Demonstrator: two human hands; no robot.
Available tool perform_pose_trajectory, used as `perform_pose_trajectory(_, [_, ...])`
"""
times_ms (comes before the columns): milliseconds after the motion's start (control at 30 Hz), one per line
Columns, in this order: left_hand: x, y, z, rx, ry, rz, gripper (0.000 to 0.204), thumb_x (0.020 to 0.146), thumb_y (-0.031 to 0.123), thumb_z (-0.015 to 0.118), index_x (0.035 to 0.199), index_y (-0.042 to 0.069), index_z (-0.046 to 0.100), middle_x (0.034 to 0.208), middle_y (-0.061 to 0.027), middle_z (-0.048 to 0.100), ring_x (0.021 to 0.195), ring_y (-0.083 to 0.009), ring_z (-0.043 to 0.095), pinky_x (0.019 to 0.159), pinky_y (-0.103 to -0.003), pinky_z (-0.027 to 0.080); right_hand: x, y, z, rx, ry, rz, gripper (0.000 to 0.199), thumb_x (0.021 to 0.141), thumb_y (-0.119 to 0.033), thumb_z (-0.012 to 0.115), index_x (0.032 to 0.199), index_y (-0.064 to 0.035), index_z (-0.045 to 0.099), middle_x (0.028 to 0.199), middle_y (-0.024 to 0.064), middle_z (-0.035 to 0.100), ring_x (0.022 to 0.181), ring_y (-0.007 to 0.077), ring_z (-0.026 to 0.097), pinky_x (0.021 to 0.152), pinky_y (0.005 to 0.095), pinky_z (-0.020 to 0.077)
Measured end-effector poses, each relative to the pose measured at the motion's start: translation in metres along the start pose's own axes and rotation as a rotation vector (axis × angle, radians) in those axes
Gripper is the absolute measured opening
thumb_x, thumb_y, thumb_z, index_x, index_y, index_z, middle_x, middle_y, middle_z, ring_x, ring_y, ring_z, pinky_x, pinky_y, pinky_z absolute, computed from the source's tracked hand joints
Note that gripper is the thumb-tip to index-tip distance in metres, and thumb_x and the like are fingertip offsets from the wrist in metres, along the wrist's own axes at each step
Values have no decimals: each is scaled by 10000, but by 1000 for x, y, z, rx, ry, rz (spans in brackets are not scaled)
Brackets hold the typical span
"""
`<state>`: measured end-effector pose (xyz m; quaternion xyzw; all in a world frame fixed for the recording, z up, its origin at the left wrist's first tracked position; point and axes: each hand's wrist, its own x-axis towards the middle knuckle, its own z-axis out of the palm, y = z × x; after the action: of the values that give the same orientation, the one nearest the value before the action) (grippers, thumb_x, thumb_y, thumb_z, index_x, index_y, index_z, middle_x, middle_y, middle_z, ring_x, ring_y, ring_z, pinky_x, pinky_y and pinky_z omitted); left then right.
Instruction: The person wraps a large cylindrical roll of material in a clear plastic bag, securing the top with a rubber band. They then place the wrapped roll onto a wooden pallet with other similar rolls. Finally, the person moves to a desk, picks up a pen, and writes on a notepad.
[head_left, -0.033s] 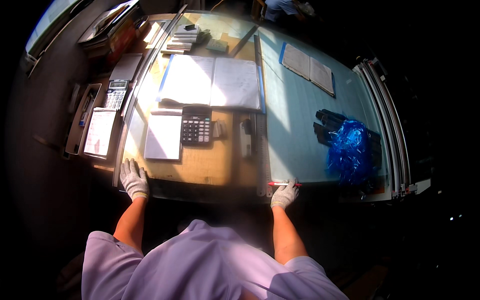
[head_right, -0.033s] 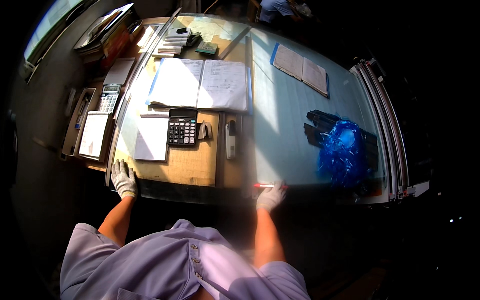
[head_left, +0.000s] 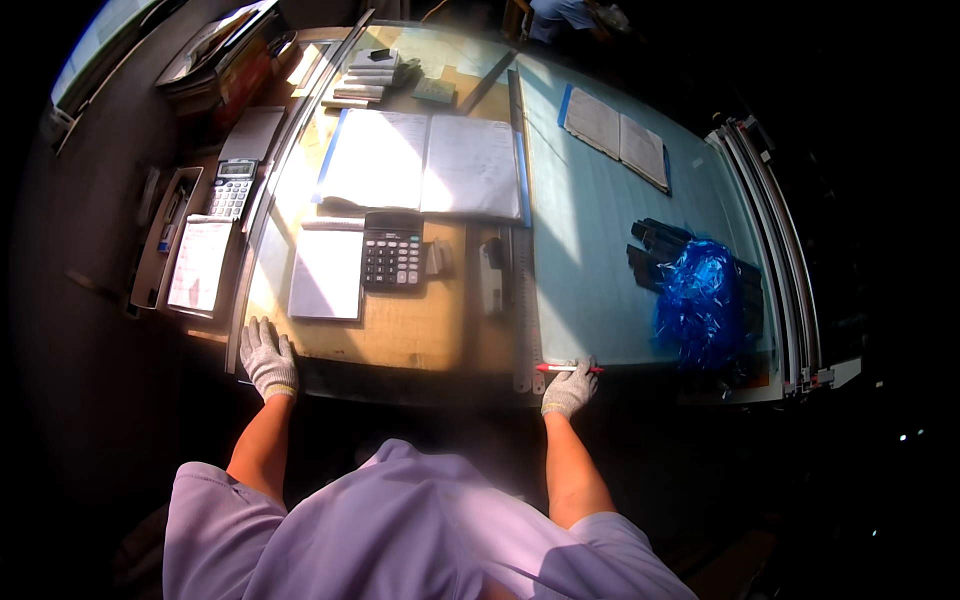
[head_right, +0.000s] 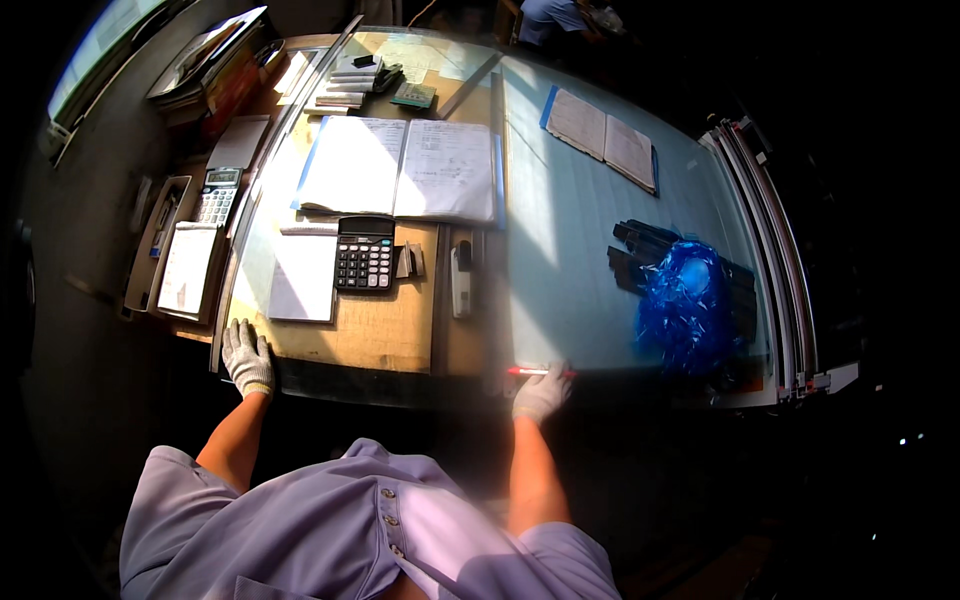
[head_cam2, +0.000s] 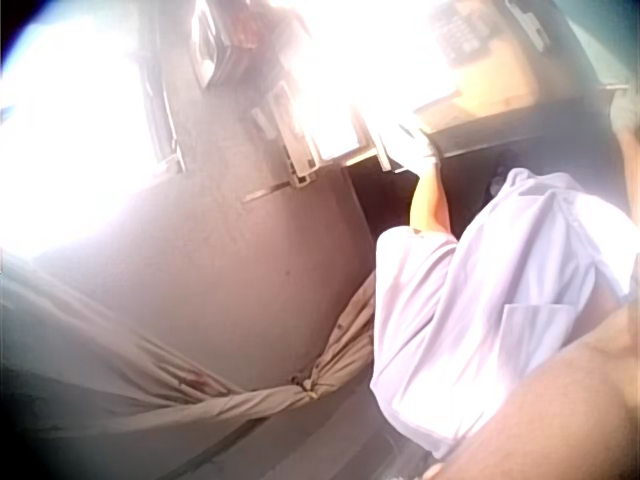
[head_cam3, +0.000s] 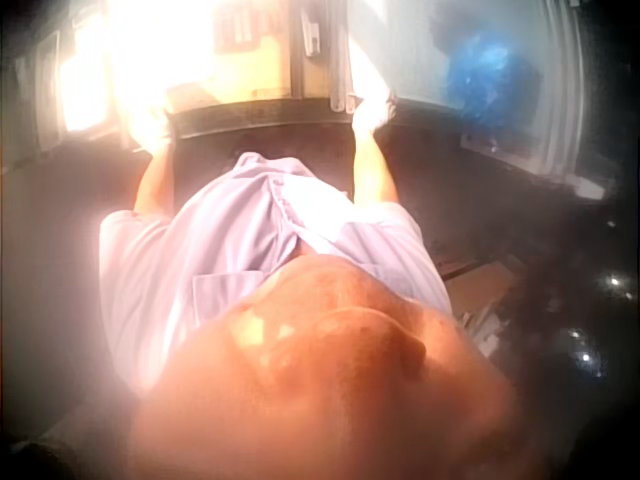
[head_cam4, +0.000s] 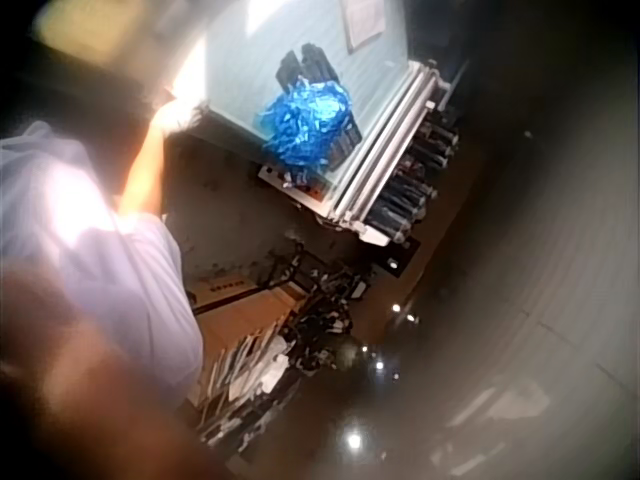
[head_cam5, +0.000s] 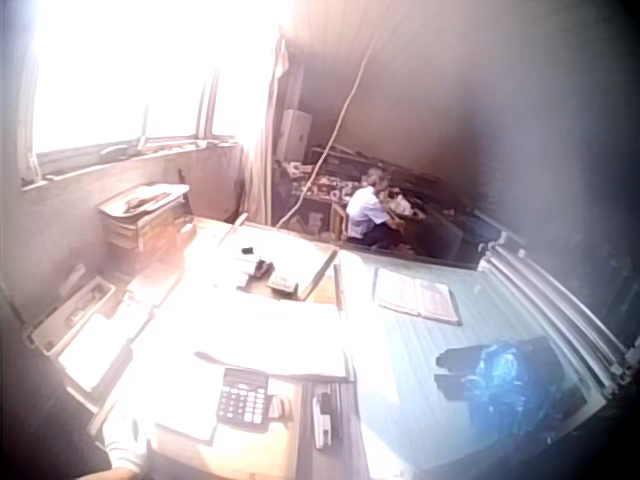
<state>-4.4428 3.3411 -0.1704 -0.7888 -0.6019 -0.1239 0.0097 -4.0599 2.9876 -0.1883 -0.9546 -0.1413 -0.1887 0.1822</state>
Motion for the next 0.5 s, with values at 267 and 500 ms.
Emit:
perform_pose_trajectory(267, [0,-1,-1,2,-5,7,535,930,328,550,1393,67,487,1501,-141,411,1393,-344,342,1146,-450,270,0,-3,-3,-18,-19,16,306,835,-124,562,1129,-38,556,1153,246,575,1118,429,509,991,506,380])
perform_pose_trajectory(500, [0,-2,3,8,-11,2,539,928,329,552,1394,67,487,1501,-142,412,1393,-341,342,1147,-448,268,1,-3,-4,-22,-25,8,355,831,-121,559,1175,-35,541,1201,244,559,1129,432,501,1001,512,374])
